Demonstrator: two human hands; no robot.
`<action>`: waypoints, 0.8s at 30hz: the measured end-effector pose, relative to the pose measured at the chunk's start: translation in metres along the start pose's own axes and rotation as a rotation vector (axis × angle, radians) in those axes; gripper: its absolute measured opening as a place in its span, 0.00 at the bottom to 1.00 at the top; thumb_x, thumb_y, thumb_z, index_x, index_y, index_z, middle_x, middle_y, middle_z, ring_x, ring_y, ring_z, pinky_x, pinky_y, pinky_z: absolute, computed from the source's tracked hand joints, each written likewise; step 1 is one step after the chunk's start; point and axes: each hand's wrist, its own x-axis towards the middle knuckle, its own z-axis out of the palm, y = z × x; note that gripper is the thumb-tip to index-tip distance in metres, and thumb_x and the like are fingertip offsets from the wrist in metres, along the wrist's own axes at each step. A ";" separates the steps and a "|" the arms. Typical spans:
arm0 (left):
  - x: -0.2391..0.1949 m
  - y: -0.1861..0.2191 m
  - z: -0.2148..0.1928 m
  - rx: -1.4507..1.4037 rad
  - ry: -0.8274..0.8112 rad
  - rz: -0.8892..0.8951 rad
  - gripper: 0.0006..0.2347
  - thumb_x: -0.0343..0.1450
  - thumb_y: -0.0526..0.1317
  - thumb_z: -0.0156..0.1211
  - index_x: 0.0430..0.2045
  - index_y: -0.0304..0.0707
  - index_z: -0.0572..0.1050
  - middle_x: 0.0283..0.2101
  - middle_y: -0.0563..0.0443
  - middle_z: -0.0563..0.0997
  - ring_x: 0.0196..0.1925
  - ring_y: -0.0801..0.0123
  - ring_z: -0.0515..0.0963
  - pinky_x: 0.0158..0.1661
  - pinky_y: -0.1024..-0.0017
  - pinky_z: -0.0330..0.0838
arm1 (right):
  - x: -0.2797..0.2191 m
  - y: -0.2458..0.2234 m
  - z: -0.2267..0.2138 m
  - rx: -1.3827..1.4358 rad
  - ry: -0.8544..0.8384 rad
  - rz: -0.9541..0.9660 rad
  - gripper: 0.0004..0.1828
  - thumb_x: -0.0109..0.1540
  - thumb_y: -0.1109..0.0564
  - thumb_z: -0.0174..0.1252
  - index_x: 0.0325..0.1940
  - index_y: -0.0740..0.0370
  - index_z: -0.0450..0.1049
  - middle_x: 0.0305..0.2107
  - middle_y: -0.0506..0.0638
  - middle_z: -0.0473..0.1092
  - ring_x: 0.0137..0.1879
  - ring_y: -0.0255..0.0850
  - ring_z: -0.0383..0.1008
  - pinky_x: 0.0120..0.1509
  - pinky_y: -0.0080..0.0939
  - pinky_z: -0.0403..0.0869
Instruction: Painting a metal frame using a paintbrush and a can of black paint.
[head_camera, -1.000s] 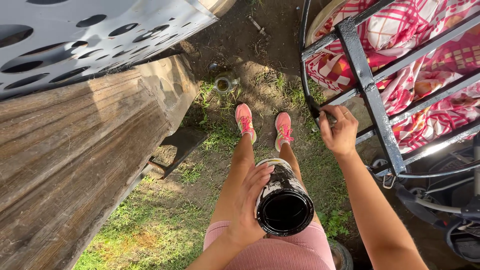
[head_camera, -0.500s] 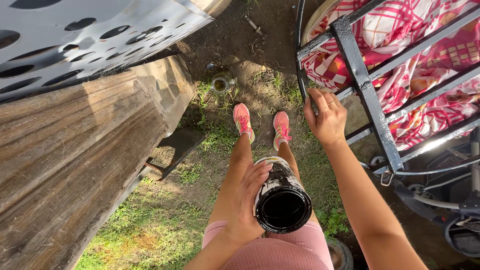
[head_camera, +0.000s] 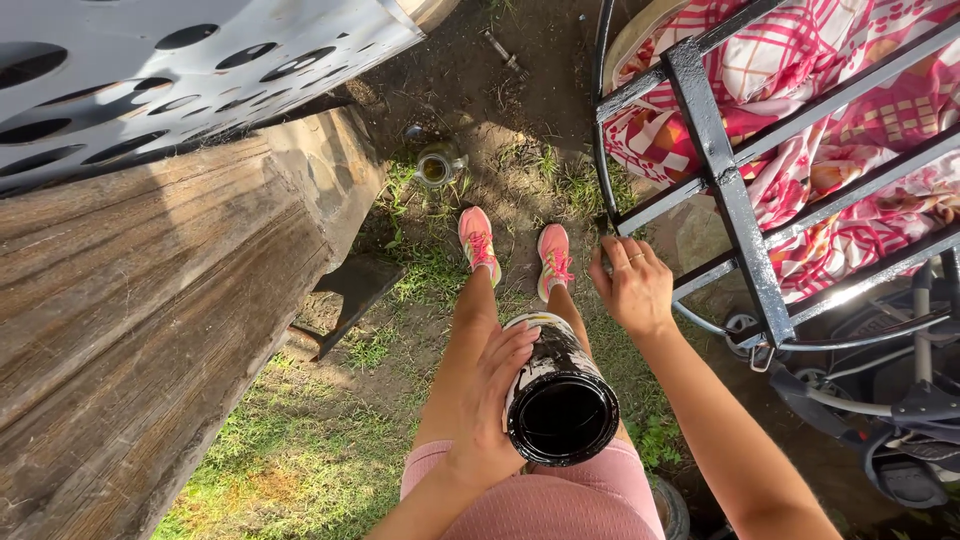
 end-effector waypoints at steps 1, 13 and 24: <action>0.000 0.001 0.000 0.012 0.013 0.016 0.24 0.77 0.40 0.56 0.66 0.30 0.58 0.66 0.33 0.68 0.70 0.37 0.71 0.72 0.37 0.63 | -0.006 -0.003 -0.007 0.056 -0.024 0.022 0.09 0.70 0.56 0.57 0.47 0.65 0.76 0.33 0.55 0.78 0.34 0.45 0.79 0.35 0.43 0.79; -0.004 0.002 -0.001 -0.032 -0.004 -0.015 0.23 0.78 0.44 0.55 0.66 0.31 0.59 0.67 0.34 0.68 0.72 0.40 0.70 0.74 0.37 0.59 | 0.039 0.049 0.001 0.862 0.207 1.005 0.14 0.72 0.57 0.46 0.33 0.63 0.69 0.23 0.52 0.74 0.15 0.35 0.64 0.17 0.35 0.64; -0.007 0.001 0.001 -0.005 -0.018 -0.010 0.25 0.77 0.44 0.57 0.65 0.31 0.59 0.67 0.35 0.68 0.72 0.40 0.69 0.74 0.36 0.59 | 0.007 0.012 0.007 0.362 0.225 0.491 0.10 0.75 0.57 0.51 0.44 0.67 0.73 0.24 0.50 0.74 0.23 0.37 0.71 0.27 0.39 0.67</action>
